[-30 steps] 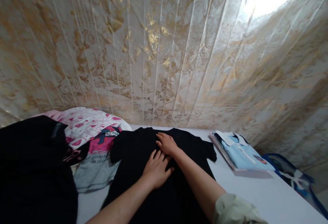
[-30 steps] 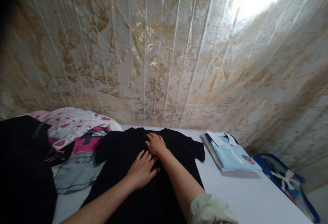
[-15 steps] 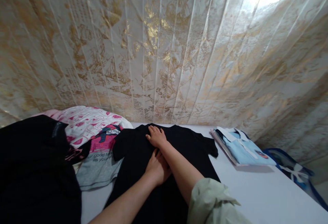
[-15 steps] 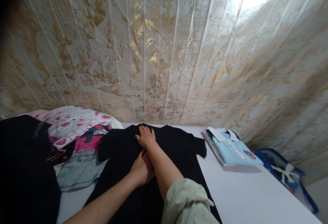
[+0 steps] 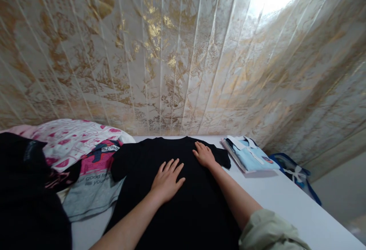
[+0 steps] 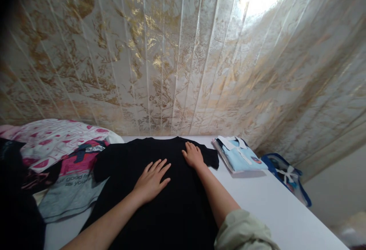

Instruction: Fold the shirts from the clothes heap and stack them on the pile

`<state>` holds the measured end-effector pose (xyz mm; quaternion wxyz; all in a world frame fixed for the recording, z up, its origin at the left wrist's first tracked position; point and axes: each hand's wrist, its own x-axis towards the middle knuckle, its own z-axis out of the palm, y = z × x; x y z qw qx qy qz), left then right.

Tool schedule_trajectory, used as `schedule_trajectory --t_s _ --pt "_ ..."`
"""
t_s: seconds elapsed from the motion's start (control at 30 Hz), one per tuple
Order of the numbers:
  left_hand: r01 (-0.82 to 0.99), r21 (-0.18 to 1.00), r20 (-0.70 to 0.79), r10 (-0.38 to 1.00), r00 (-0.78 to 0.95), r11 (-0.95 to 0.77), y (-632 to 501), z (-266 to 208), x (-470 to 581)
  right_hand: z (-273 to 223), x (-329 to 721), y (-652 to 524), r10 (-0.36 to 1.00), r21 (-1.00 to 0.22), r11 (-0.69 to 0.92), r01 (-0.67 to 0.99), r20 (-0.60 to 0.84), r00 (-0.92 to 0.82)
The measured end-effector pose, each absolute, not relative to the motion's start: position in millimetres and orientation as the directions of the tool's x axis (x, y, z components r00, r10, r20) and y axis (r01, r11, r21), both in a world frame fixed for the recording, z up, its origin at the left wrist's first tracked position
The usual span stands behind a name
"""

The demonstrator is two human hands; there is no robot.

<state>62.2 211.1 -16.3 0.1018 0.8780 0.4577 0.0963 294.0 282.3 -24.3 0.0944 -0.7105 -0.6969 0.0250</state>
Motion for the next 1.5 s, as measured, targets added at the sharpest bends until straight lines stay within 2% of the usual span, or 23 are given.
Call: schedule_trajectory --t_s 0.13,0.2,0.33,0.47,0.53,0.63,0.77,0.97,1.27,1.5 --pt "0.785 0.258 0.078 0.822 0.564 -0.563 211.1 -16.8 61.4 -23.4 316.8 255.8 0.987 -0.103 -0.101 0.99 0.117 0.113" --pt "0.782 0.251 0.089 0.818 0.568 -0.571 210.4 -20.1 61.2 -25.7 304.4 241.3 0.986 -0.095 -0.061 0.994 0.149 0.075" --pt "0.79 0.25 0.162 0.829 0.536 -0.56 212.9 -27.0 62.6 -33.3 273.8 214.5 0.983 -0.133 0.117 0.984 0.155 -0.096" --pt "0.839 0.224 0.248 0.862 0.442 -0.495 240.7 -18.6 62.4 -31.4 266.2 204.3 0.983 -0.156 0.123 0.98 0.153 -0.099" --pt "0.863 0.194 0.207 0.88 0.428 -0.466 265.5 -11.1 57.6 -27.6 267.0 203.4 0.982 -0.164 0.134 0.977 0.157 -0.109" --pt "0.919 0.18 0.065 0.936 0.345 -0.352 301.7 -6.5 43.7 -22.8 266.7 201.6 0.975 -0.177 0.145 0.973 0.191 -0.111" --pt "0.961 0.146 0.05 0.972 0.228 -0.233 324.4 -14.3 29.1 -22.9 266.8 199.8 0.959 -0.179 0.111 0.978 0.278 -0.058" --pt "0.968 0.124 0.045 0.976 0.214 -0.218 323.0 -17.3 30.6 -29.2 276.1 207.4 0.993 -0.196 -0.036 0.98 0.108 0.058" --pt "0.969 0.121 0.046 0.976 0.212 -0.216 324.0 -17.2 29.0 -24.2 282.3 208.1 0.998 -0.178 0.012 0.984 0.07 0.001" --pt "0.966 0.132 0.061 0.975 0.216 -0.222 323.3 -19.8 28.2 -31.7 301.8 135.4 0.986 -0.105 0.155 0.982 0.087 -0.146"
